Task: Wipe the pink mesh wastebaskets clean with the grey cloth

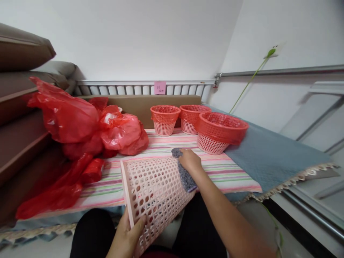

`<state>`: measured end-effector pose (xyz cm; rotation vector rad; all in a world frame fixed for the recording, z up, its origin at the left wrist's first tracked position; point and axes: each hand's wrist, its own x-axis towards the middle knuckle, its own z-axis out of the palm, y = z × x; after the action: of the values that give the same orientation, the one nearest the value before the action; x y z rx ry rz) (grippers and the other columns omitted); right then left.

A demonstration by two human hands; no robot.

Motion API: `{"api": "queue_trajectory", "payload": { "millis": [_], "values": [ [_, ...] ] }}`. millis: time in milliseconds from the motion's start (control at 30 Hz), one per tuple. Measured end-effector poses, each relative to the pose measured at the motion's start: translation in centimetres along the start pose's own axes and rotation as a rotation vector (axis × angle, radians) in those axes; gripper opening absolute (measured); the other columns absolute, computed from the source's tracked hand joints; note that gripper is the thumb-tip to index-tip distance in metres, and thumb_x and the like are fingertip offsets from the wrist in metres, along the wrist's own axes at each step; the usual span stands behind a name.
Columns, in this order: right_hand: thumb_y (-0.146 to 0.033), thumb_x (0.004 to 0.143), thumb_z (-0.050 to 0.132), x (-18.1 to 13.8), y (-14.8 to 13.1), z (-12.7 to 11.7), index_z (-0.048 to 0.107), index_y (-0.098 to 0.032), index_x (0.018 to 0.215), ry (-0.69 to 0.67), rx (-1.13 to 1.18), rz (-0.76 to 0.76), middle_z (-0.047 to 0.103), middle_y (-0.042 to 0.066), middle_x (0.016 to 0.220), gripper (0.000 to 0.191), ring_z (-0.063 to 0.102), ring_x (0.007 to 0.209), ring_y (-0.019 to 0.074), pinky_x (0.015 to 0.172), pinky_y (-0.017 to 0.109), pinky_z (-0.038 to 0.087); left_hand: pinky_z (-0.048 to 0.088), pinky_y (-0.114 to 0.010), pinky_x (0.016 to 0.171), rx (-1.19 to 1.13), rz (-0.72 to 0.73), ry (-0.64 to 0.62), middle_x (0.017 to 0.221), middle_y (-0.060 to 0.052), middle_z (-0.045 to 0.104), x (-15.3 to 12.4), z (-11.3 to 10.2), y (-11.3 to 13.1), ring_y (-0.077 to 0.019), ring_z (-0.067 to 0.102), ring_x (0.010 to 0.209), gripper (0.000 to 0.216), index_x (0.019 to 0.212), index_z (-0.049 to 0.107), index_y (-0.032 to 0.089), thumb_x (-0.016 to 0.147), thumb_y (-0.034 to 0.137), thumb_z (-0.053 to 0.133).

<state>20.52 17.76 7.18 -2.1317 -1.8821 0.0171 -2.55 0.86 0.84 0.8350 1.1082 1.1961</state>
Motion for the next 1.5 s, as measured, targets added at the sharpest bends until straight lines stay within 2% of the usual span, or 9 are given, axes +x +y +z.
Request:
{"api": "queue_trajectory", "payload": {
  "millis": [233, 400, 567, 700, 833, 1033, 1267, 1367, 1500],
  "values": [
    [-0.020, 0.082, 0.043, -0.8, -0.1, 0.1, 0.060, -0.026, 0.120, -0.012, -0.026, 0.016, 0.065, 0.011, 0.107, 0.042, 0.064, 0.092, 0.0242, 0.070, 0.030, 0.044, 0.043, -0.041, 0.101, -0.134, 0.085, -0.014, 0.129, -0.011, 0.061, 0.6, 1.4, 4.2, -0.0306, 0.055, 0.118, 0.079, 0.140, 0.036, 0.023, 0.071, 0.027, 0.073],
    [-0.022, 0.082, 0.046, -2.3, -1.6, 0.0, 0.058, -0.022, 0.122, 0.013, -0.036, -0.022, 0.064, 0.012, 0.106, 0.042, 0.063, 0.094, 0.0246, 0.071, 0.030, 0.044, 0.037, -0.044, 0.106, -0.161, 0.108, -0.042, 0.131, -0.014, 0.058, 0.3, 1.0, 3.3, -0.0299, 0.052, 0.122, 0.074, 0.143, 0.029, 0.020, 0.078, 0.023, 0.064],
    [-0.019, 0.080, 0.049, -5.6, -8.1, -0.4, 0.061, -0.021, 0.117, 0.033, 0.101, -0.298, 0.064, 0.010, 0.103, 0.039, 0.061, 0.093, 0.0228, 0.077, 0.030, 0.044, 0.036, -0.043, 0.107, -0.131, 0.130, -0.047, 0.132, -0.014, 0.057, -0.3, 0.7, 2.8, -0.0308, 0.052, 0.122, 0.070, 0.139, 0.037, 0.018, 0.076, 0.026, 0.067],
    [-0.022, 0.079, 0.053, -8.4, -14.1, -0.9, 0.063, -0.024, 0.112, 0.006, 0.281, -0.508, 0.063, 0.008, 0.100, 0.035, 0.060, 0.092, 0.0215, 0.078, 0.030, 0.045, 0.040, -0.045, 0.104, -0.120, 0.091, 0.054, 0.127, -0.014, 0.061, -0.4, 0.8, 3.2, -0.0344, 0.052, 0.121, 0.075, 0.135, 0.044, 0.017, 0.068, 0.029, 0.074],
    [-0.027, 0.080, 0.052, -9.9, -16.4, -1.2, 0.063, -0.024, 0.111, 0.008, 0.330, -0.579, 0.061, 0.008, 0.098, 0.032, 0.059, 0.088, 0.0238, 0.073, 0.034, 0.047, 0.037, -0.039, 0.107, -0.101, 0.110, 0.108, 0.127, -0.012, 0.062, -0.5, 0.6, 2.9, -0.0328, 0.045, 0.128, 0.077, 0.132, 0.047, 0.015, 0.065, 0.034, 0.077],
    [-0.019, 0.080, 0.050, -7.9, -11.8, -0.6, 0.059, -0.027, 0.117, 0.006, 0.264, -0.536, 0.060, 0.007, 0.105, 0.039, 0.057, 0.096, 0.0210, 0.080, 0.030, 0.044, 0.037, -0.046, 0.107, -0.088, 0.040, 0.095, 0.132, -0.014, 0.057, -0.8, 0.2, 1.6, -0.0345, 0.048, 0.126, 0.087, 0.143, 0.030, 0.019, 0.070, 0.038, 0.074],
    [-0.020, 0.082, 0.049, -3.6, -1.8, -0.3, 0.058, -0.024, 0.123, 0.017, 0.090, -0.046, 0.061, 0.009, 0.110, 0.043, 0.059, 0.098, 0.0222, 0.076, 0.028, 0.043, 0.035, -0.043, 0.109, -0.088, 0.052, 0.048, 0.137, -0.015, 0.052, -0.8, 0.7, 1.5, -0.0323, 0.046, 0.128, 0.087, 0.143, 0.031, 0.020, 0.070, 0.035, 0.075],
    [-0.021, 0.082, 0.049, -3.9, -0.2, 0.0, 0.058, -0.026, 0.124, 0.040, 0.102, -0.008, 0.061, 0.008, 0.107, 0.042, 0.060, 0.097, 0.0214, 0.075, 0.028, 0.042, 0.043, -0.042, 0.102, -0.165, 0.009, 0.011, 0.133, -0.013, 0.057, -0.6, 1.3, 3.1, -0.0332, 0.051, 0.123, 0.086, 0.142, 0.033, 0.022, 0.067, 0.029, 0.076],
    [-0.020, 0.082, 0.050, -4.9, -0.8, -0.3, 0.058, -0.024, 0.123, 0.086, 0.182, -0.076, 0.061, 0.008, 0.106, 0.042, 0.059, 0.099, 0.0216, 0.079, 0.028, 0.043, 0.051, -0.042, 0.091, -0.231, -0.034, -0.087, 0.125, -0.015, 0.063, -0.2, 1.7, 5.4, -0.0330, 0.062, 0.109, 0.073, 0.137, 0.039, 0.019, 0.071, 0.020, 0.071]
  ]
}}
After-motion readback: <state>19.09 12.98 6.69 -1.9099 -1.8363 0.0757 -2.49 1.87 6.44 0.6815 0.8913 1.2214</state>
